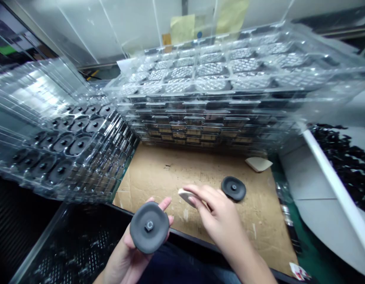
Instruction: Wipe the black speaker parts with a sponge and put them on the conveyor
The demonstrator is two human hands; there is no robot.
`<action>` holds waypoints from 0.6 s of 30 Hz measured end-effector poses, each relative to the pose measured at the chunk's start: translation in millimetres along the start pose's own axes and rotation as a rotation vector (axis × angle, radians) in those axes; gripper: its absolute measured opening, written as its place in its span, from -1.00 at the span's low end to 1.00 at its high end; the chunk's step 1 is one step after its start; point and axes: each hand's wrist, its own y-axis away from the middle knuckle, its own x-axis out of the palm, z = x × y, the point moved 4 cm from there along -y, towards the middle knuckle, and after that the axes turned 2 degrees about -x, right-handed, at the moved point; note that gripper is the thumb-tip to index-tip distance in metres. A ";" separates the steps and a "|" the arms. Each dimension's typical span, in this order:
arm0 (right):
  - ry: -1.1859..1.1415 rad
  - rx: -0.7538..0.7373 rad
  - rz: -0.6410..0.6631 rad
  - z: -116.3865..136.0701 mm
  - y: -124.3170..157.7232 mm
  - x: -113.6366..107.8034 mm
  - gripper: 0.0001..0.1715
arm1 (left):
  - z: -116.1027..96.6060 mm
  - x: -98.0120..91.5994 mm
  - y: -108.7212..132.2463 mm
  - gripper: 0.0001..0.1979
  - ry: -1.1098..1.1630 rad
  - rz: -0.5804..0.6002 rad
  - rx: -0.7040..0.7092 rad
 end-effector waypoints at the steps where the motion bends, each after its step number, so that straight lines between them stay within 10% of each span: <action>1: -0.023 0.022 0.003 -6.4 1.0 5.4 -0.66 | -0.9 -1.8 0.0 -0.38 0.024 -0.016 0.010; 7: -0.063 0.091 -0.003 -19.1 -6.8 -3.2 -0.68 | 0.3 -5.0 -3.8 -0.46 0.024 -0.014 -0.001; 13: -0.109 -0.113 -0.261 64.8 -25.2 -44.5 -0.72 | 6.8 2.2 -5.1 -0.48 -0.040 -0.048 0.009; 18: -0.040 -0.323 0.086 100.3 -26.6 -37.8 -0.70 | 3.2 3.7 -10.0 -0.46 -0.008 -0.031 0.066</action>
